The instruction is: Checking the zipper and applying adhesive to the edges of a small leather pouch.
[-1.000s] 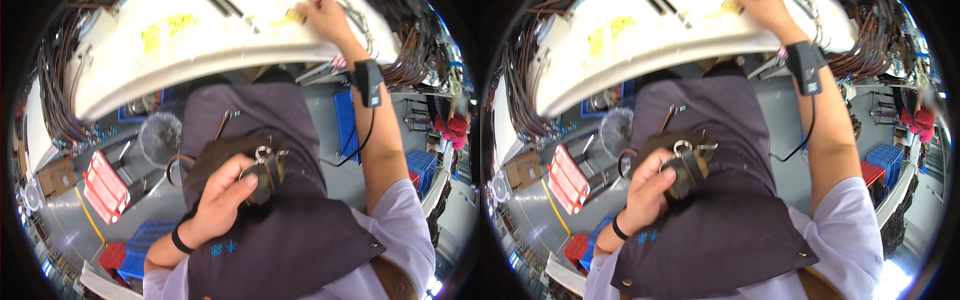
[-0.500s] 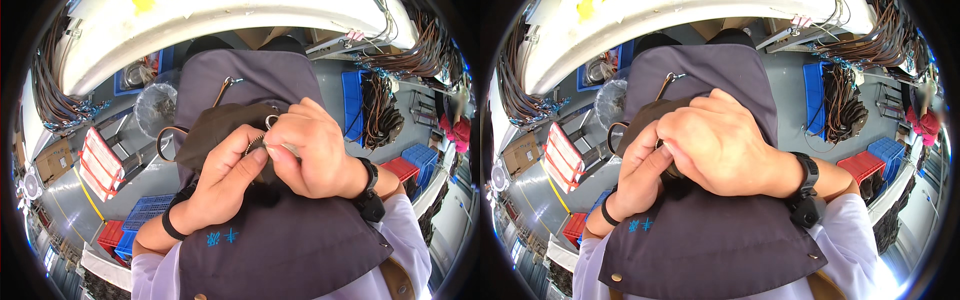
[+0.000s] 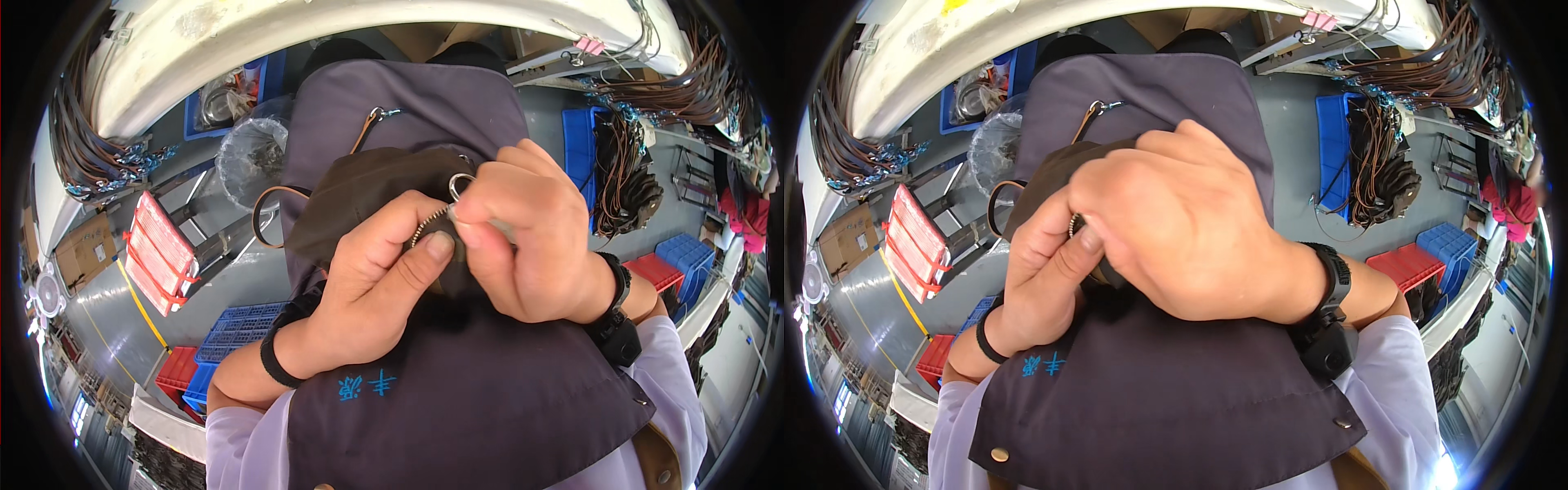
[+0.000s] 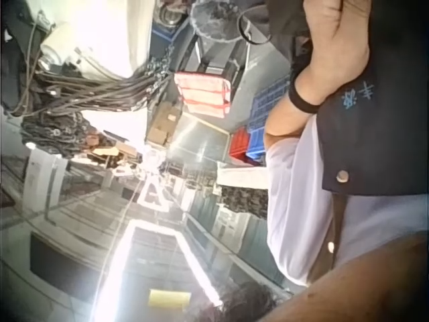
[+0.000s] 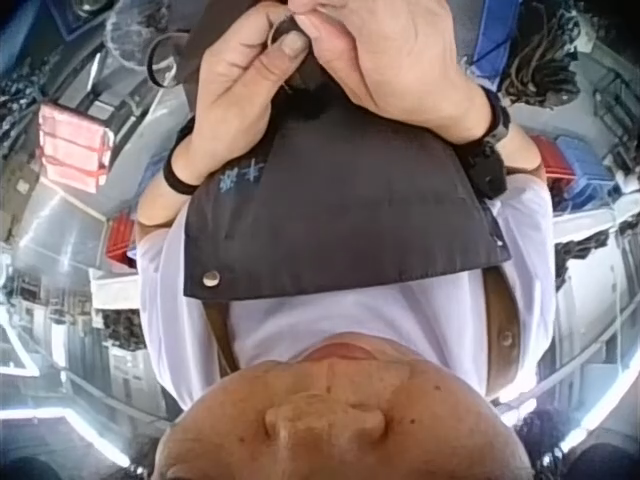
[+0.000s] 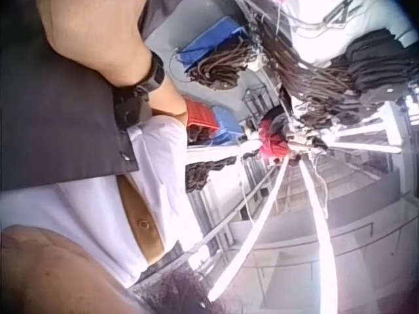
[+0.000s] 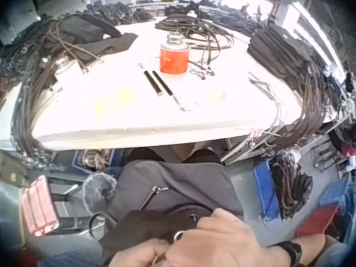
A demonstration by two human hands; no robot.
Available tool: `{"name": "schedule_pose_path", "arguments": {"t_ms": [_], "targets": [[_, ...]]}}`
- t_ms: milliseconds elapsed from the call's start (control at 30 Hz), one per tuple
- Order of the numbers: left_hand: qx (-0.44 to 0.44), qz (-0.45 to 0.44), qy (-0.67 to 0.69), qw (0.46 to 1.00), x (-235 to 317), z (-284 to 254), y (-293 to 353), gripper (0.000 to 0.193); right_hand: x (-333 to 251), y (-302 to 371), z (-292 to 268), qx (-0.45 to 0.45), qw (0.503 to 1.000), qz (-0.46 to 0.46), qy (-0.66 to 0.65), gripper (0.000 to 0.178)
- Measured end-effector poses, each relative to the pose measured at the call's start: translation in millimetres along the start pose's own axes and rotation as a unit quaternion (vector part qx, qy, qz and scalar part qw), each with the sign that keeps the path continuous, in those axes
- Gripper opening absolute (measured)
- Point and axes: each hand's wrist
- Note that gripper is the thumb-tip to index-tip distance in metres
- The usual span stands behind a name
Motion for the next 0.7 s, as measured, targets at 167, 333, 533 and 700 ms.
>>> {"name": "schedule_pose_path", "arguments": {"t_ms": [167,333,533,700], "targets": [[0.002,-0.009,0.014,1.0,3.0,8.5,-3.2,0.015,7.7,-6.8,10.8,0.056,0.998,0.004,-0.022,0.014],[-0.04,-0.007,0.023,0.999,6.3,0.3,-2.1,0.016,-4.5,2.6,-0.1,0.12,0.951,0.147,-0.242,0.018],[-0.031,0.002,0.05,0.998,6.4,1.5,-4.1,0.016,-11.5,6.2,-13.5,0.045,0.959,0.167,-0.223,0.023],[-0.028,0.005,0.031,0.999,3.2,1.8,-3.8,0.015,-3.0,7.9,-10.6,0.003,0.997,0.034,-0.072,0.025]]}}
Point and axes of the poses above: each hand's wrist, its own y-axis away from the middle knuckle, its own z-axis out of the palm, x = y × z, and after that the axes turned 5 degrees about -x, right-handed
